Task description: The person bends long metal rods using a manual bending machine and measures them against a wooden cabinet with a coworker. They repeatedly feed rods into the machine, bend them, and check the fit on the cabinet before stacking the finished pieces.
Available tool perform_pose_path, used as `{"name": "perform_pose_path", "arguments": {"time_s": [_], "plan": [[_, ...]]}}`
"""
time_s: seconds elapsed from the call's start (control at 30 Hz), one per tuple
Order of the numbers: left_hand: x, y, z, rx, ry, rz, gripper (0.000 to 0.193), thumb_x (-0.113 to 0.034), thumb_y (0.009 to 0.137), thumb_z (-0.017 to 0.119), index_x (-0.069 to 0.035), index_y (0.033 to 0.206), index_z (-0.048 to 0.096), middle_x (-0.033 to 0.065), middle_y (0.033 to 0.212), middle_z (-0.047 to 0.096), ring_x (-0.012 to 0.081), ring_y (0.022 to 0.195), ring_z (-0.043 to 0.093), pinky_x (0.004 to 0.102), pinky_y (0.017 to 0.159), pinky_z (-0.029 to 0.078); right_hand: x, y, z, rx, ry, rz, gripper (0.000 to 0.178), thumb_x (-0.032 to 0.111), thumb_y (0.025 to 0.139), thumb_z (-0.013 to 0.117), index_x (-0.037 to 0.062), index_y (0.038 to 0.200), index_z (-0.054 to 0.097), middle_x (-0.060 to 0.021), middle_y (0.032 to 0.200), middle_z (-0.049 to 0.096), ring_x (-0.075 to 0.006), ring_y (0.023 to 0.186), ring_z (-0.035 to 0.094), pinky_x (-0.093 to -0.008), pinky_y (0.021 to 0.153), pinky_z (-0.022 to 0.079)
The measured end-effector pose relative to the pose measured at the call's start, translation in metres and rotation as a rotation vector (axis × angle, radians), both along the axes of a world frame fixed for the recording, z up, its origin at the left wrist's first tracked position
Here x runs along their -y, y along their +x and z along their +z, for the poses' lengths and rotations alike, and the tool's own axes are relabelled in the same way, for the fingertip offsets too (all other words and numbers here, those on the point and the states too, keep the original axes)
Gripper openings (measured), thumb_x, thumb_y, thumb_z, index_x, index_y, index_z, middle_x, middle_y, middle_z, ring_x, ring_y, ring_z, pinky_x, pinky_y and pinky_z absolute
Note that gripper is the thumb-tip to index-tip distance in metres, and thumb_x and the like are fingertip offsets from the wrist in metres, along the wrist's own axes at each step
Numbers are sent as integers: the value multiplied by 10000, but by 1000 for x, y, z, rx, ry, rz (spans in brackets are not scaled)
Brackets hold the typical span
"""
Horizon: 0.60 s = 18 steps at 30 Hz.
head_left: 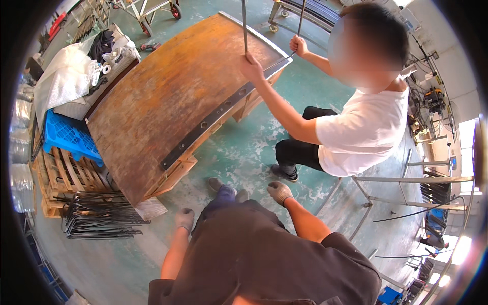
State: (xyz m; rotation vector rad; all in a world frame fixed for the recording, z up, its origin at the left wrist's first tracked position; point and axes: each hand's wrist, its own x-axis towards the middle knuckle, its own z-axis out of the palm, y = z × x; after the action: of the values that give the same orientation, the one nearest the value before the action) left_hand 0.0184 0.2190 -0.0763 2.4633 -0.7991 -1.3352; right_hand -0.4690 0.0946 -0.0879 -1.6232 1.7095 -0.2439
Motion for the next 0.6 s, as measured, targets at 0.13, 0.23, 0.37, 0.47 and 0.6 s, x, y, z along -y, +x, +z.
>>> {"name": "perform_pose_path", "arguments": {"time_s": [0.13,0.23,0.37,0.47,0.6], "plan": [[-42,-11,19,0,-43,-81,306,-249,868,697,-24,1047,802,202,1004,795,309,987,771,404,906,577,-17,28,42,57,159,15,436,445,983,617,78,1175,754,-216,1208,741,-435,1145,676,-517,970,537],[-34,-9,30,61,-39,-95,311,-253,869,691,-30,1052,806,197,1011,797,311,1001,771,409,913,575,-68,-6,-32,-23,205,57,420,426,997,583,81,1166,750,-210,1228,736,-429,1136,681,-519,962,540],[-14,4,31,94,26,-295,312,-271,871,693,-55,1063,809,197,1035,791,338,1014,765,421,926,573,-142,-57,-68,-306,245,253,451,445,1021,520,83,1176,741,-199,1276,724,-408,1179,677,-506,982,541],[-2,26,11,96,-2,-400,296,-292,874,699,-72,1039,807,195,1043,782,362,1032,749,434,932,568,-173,-68,-32,-269,372,-82,486,481,1014,524,94,1220,736,-212,1305,711,-409,1242,652,-502,1017,530],[38,36,31,99,-150,-454,277,-289,881,683,-66,997,800,189,1026,782,352,1029,744,426,921,563,-204,-53,-34,-331,432,-254,524,507,1011,512,105,1268,729,-230,1375,672,-419,1305,614,-508,1048,514]]}}
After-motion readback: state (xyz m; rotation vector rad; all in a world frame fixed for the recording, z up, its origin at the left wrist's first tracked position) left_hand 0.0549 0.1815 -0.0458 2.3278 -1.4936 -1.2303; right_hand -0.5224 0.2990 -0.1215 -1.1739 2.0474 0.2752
